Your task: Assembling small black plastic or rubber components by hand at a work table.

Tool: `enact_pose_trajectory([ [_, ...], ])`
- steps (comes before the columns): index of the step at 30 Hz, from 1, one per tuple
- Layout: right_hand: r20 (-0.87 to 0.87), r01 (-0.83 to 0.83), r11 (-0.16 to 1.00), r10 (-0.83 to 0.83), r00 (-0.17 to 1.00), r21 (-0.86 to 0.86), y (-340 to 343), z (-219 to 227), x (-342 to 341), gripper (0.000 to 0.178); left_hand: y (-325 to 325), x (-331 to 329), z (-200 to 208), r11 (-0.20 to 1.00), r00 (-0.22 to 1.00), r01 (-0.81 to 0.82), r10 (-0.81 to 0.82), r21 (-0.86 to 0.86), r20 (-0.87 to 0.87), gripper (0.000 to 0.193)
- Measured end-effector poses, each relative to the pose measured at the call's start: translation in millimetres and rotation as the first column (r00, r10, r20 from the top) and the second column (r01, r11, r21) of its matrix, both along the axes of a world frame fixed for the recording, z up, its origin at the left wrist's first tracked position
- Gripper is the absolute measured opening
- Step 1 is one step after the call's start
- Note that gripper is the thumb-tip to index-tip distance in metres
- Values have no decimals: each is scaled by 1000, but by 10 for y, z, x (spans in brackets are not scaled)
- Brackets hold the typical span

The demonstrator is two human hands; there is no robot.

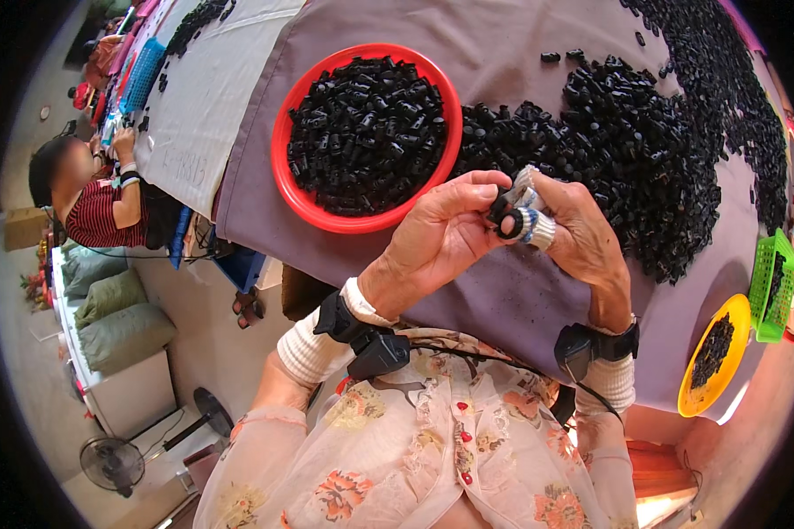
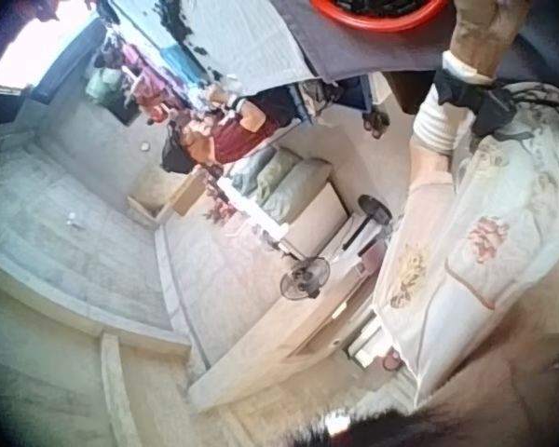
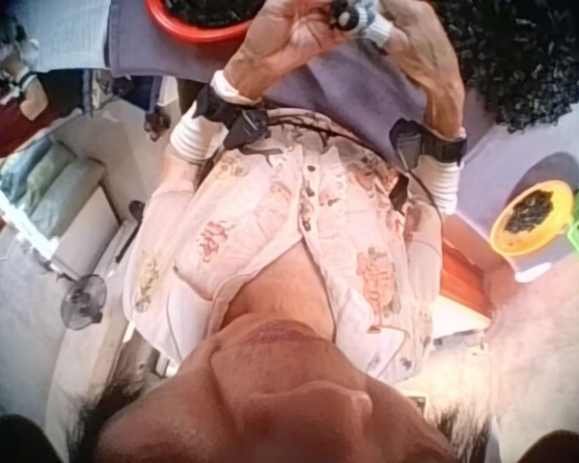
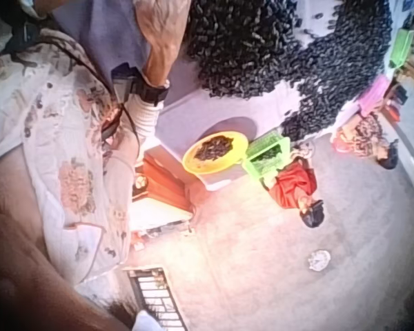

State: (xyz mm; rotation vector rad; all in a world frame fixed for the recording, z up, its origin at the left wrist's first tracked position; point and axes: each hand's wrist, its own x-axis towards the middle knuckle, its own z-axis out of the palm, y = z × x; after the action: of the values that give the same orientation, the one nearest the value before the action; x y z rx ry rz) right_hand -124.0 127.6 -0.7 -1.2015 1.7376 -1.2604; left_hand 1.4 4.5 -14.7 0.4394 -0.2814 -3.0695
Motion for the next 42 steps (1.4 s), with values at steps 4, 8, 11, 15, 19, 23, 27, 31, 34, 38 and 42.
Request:
enact_pose_trajectory([
  [4,-90,-98,994,103,991,56,0,74,-64,33,1,6,10,998,998,24,-21,-58,54,20],
  [8,60,-106,987,114,992,-118,19,-9,-78,25,-31,14,0,999,999,35,-35,-3,23,22],
  [11,291,135,991,-122,949,-24,63,24,-58,21,1,10,41,999,999,35,-35,-20,33,25],
  [15,358,142,987,-105,928,-78,54,47,-49,23,6,1,13,999,998,40,-39,-29,53,29],
  [19,453,39,996,2,891,-79,41,86,-37,24,40,-13,13,997,994,32,-25,-68,104,29],
  [23,364,8,1000,0,931,-19,33,76,-46,26,28,-1,20,992,994,35,-22,-119,108,27],
  [27,303,10,998,10,953,-63,56,-7,-54,28,21,-12,44,991,996,46,-35,-128,85,26],
  [31,374,40,994,1,928,-101,44,-45,-20,27,23,25,59,989,994,5,11,-147,110,20],
  [34,404,167,983,-124,906,-72,21,-23,24,26,4,94,50,960,998,-33,49,-277,49,20],
  [38,288,181,983,-161,944,-44,51,18,37,25,16,107,139,786,986,-35,128,-618,107,18],
  [42,204,169,984,-155,966,-50,97,33,49,24,21,100,188,739,975,-38,176,-673,138,16],
])
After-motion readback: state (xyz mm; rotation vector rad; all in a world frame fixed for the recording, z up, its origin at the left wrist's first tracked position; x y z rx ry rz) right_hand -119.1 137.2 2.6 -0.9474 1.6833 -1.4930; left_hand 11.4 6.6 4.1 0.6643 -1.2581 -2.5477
